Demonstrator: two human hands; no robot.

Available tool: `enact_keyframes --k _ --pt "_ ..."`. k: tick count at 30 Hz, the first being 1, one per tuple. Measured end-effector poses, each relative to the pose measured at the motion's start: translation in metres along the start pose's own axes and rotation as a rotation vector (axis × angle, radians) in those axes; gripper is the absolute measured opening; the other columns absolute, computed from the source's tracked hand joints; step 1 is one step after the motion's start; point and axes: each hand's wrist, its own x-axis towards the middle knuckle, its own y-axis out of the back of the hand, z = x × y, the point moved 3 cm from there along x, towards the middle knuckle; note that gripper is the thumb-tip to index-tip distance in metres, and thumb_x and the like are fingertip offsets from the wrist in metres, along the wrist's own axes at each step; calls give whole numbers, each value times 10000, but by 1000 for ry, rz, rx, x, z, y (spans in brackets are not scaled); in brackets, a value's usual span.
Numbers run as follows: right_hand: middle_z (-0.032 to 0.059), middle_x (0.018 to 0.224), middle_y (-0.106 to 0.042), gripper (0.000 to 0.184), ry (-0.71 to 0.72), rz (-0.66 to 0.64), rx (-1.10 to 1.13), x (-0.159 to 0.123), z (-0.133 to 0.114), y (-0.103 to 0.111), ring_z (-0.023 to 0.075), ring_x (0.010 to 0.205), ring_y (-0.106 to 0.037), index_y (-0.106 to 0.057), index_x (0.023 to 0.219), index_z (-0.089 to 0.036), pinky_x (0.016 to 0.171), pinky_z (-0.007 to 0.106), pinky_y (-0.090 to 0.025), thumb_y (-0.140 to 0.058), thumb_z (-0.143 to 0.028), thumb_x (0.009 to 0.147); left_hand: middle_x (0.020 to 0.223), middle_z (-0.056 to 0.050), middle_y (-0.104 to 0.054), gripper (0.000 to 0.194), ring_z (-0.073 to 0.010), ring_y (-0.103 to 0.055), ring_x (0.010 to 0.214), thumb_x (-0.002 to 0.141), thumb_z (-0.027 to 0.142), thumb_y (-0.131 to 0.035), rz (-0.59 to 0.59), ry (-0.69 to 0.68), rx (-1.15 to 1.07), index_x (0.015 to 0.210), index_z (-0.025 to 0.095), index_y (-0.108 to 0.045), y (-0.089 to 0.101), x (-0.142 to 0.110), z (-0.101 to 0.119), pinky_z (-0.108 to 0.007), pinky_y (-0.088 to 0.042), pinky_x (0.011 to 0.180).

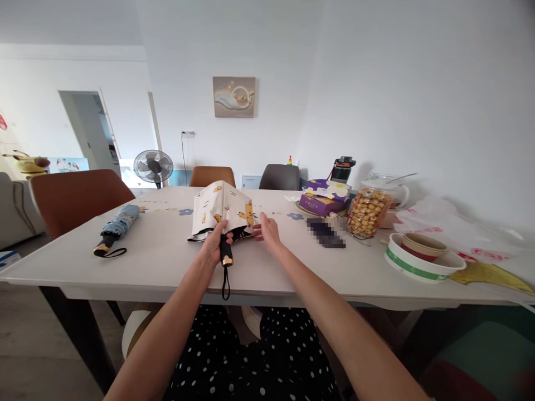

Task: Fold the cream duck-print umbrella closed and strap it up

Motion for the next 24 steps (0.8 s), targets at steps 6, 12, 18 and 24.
enact_keyframes --k 6,12,18,24 --pt "107 926 -632 375 11 81 -86 -2 18 1 207 768 -601 -515 884 -175 518 263 -425 -488 -534 779 608 47 -433 195 -26 -388 403 766 139 -617 -6 117 -82 835 177 -438 0 0 0 -109 -296 313" --pt "114 1001 -624 409 21 158 -145 4 17 17 223 860 -579 -540 927 -170 589 264 -411 -554 -529 733 616 45 -469 255 -31 -403 390 697 137 -685 -47 78 74 844 169 -480 -4 -2 -3 -118 -276 287" --pt "91 892 -648 447 11 157 -169 3 15 16 214 765 -598 -561 927 -167 583 270 -393 -543 -567 730 661 22 -521 307 -32 -415 395 657 185 -722 -158 38 200 897 149 -535 -8 -3 -8 -134 -279 286" --pt "140 1113 -598 587 -8 187 -197 4 13 21 257 955 -565 -541 1072 -148 704 291 -390 -539 -608 708 689 21 -522 315 -25 -407 402 657 183 -720 -192 47 168 915 161 -542 -7 -2 -8 -124 -272 288"
